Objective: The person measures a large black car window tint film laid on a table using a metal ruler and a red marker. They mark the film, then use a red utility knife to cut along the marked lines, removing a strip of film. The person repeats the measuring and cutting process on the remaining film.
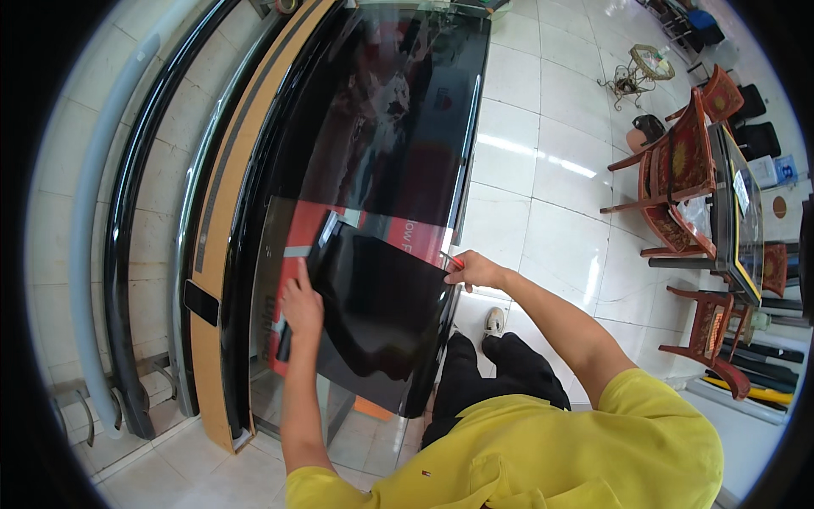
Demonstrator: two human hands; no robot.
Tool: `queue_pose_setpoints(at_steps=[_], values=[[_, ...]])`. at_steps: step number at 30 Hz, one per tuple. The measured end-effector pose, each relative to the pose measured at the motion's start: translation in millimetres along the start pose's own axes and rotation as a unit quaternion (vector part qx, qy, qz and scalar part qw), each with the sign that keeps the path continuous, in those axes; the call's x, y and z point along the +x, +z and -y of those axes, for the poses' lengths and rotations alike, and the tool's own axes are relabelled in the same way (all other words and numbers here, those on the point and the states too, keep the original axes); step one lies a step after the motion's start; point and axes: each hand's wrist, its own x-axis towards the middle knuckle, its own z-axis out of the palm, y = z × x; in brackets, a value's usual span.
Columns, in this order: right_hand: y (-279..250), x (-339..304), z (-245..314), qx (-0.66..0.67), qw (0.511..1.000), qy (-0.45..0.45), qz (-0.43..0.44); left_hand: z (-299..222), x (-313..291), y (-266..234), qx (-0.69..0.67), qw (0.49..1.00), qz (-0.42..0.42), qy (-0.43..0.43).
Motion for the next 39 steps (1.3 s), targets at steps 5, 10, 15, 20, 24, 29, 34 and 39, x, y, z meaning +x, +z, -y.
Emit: queue_pose_setpoints(at_steps=[5,10,15,20,24,29,34,39], values=[[-7.5,0.4,-10.1,-0.051,0.999,0.007,0.004,43.3,18.2,10.8,-0.113,0.992,-0.056,-0.001],[-13.1,-5.6,-22.3,-0.064,0.997,0.005,-0.033,4.9,-67.7,-23.0,-0.129,0.971,-0.055,0.196],[-12.9,-3.0,-21.7,-0.041,0.996,-0.009,-0.074,-60.4,-107.9,-40.4,-0.158,0.984,-0.008,0.086],[-16.4,-3.3,-0.5,-0.059,0.995,0.003,-0.085,-51.2,-83.1,-33.4,-0.159,0.981,0.108,0.023],[-7.1,-8.5,7.5,-0.108,0.993,0.007,-0.043,-27.4,-60.4,-23.9,-0.219,0.974,0.054,0.021],[22.2,-4.3,-2.1,-0.024,0.992,0.005,-0.121,-6.9,-39.3,-18.4,-0.248,0.966,0.069,0.031],[30.2,16.8,2.7,0.061,0.971,-0.015,-0.232,-7.2,-54.8,-26.6,-0.243,0.966,0.046,0.072],[31.6,7.3,13.3,0.153,0.951,-0.028,-0.267,-47.4,-108.0,-39.6,-0.182,0.971,0.007,0.157]])
